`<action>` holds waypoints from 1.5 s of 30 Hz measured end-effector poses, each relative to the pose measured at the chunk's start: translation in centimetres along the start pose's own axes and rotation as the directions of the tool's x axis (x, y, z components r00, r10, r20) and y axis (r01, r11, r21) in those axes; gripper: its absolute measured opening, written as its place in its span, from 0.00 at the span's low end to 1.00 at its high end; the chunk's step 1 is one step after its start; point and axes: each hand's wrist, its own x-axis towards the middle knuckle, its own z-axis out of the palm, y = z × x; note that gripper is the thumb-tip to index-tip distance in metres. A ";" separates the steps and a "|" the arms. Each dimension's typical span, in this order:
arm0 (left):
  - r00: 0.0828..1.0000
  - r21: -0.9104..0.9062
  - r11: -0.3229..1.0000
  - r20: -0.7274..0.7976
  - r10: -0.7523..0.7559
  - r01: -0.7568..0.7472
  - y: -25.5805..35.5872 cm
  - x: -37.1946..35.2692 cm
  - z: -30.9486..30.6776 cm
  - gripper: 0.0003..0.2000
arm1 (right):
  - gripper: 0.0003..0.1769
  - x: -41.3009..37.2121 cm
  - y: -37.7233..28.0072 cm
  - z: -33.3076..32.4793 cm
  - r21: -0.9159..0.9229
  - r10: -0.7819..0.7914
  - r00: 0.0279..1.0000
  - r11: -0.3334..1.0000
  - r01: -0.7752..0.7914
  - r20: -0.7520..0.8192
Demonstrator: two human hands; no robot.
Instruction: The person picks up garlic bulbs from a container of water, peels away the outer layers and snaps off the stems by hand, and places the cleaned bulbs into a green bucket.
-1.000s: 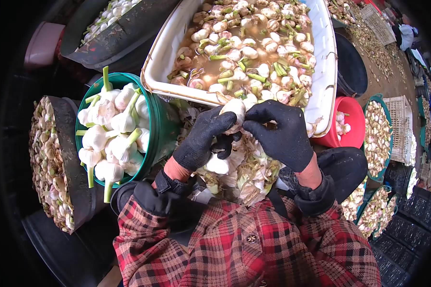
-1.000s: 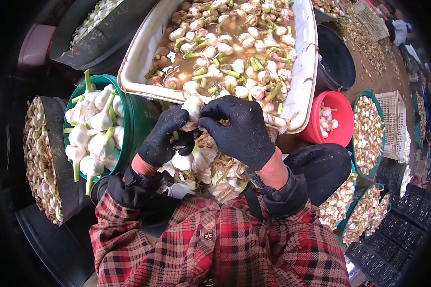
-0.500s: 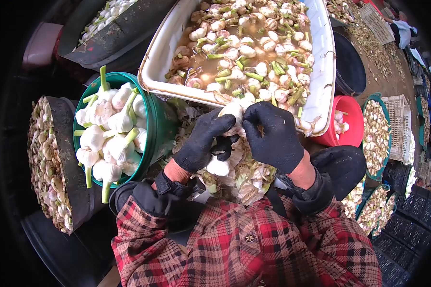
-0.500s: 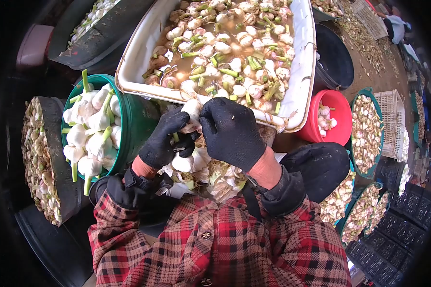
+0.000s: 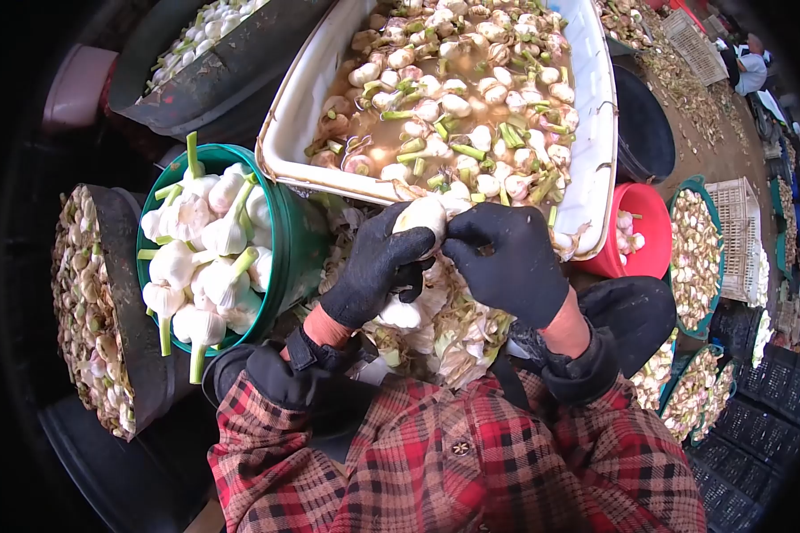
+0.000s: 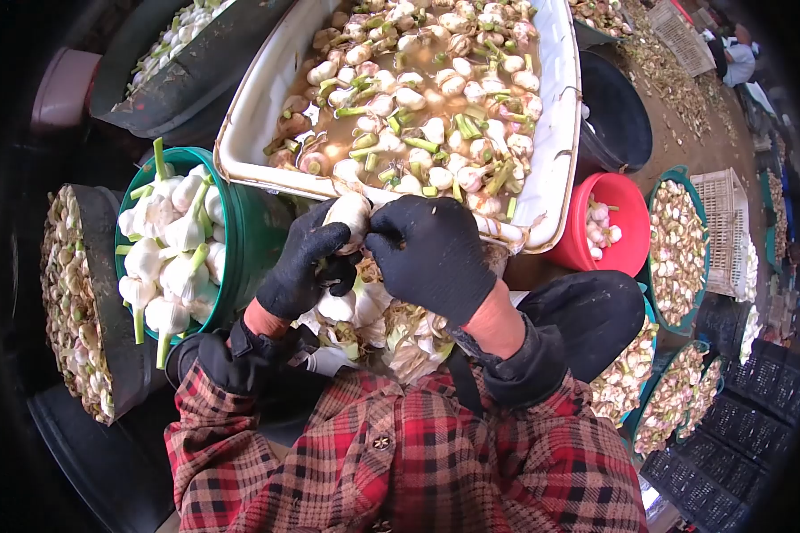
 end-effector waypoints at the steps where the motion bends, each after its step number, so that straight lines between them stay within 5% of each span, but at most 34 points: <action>1: 1.000 0.011 1.000 -0.016 0.007 -0.007 -0.1 -0.1 0.0 0.22 | 0.06 -0.1 0.0 0.5 -0.061 -0.016 0.999 0.998 0.013 -0.046; 12: 0.999 0.038 0.998 0.008 0.043 -0.044 -0.6 0.0 -0.3 0.24 | 0.06 -0.8 0.2 1.7 -0.176 -0.130 0.980 0.979 0.103 -0.149; 14: 0.995 0.174 0.980 -0.013 0.095 -0.091 -0.4 0.1 0.2 0.33 | 0.04 -0.9 0.8 1.9 -0.079 -0.053 0.987 0.996 0.041 -0.155; 18: 0.988 0.174 0.973 0.029 0.152 -0.154 -0.1 0.1 0.2 0.37 | 0.06 -1.0 1.5 1.6 0.056 0.055 0.992 0.997 -0.048 -0.114; 20: 0.985 0.089 0.983 0.076 0.154 -0.161 0.0 0.2 0.1 0.40 | 0.07 -0.9 1.9 1.7 0.438 0.155 0.978 0.896 -0.079 -0.142; 21: 0.985 0.087 0.983 0.074 0.156 -0.162 0.2 0.1 0.2 0.40 | 0.07 -0.9 1.8 1.6 0.437 0.154 0.978 0.896 -0.079 -0.139; 27: 0.991 0.234 0.964 0.085 0.106 -0.124 0.9 -0.1 0.5 0.41 | 0.05 -1.0 1.3 1.3 0.249 0.145 0.976 0.963 -0.101 -0.164; 30: 0.992 0.228 0.966 0.071 0.106 -0.120 0.8 0.2 0.2 0.36 | 0.04 -1.0 1.2 1.5 0.092 0.039 0.964 0.996 -0.015 -0.261; 33: 0.997 0.232 0.971 -0.052 -0.055 0.065 1.0 0.4 0.2 0.32 | 0.02 -0.9 1.4 1.8 -0.124 -0.147 0.931 0.986 0.112 -0.333; 36: 0.993 0.308 0.944 -0.061 -0.102 0.116 0.5 0.6 -0.5 0.27 | 0.01 -1.0 1.6 1.9 -0.150 -0.148 0.943 0.983 0.107 -0.297; 38: 0.980 0.550 0.811 0.099 0.174 -0.200 -0.1 0.8 -1.0 0.29 | 0.02 -1.1 1.9 1.8 0.122 0.113 0.966 0.989 -0.086 -0.234; 41: 0.971 0.630 0.738 0.156 0.184 -0.241 0.9 -0.4 0.1 0.36 | 0.05 -0.8 3.1 0.8 0.269 0.310 0.949 0.921 -0.282 -0.066; 45: 0.926 0.583 0.720 0.265 0.270 -0.377 0.5 0.0 -0.5 0.43 | 0.10 -0.4 3.4 -0.9 0.340 0.312 0.933 0.870 -0.356 0.180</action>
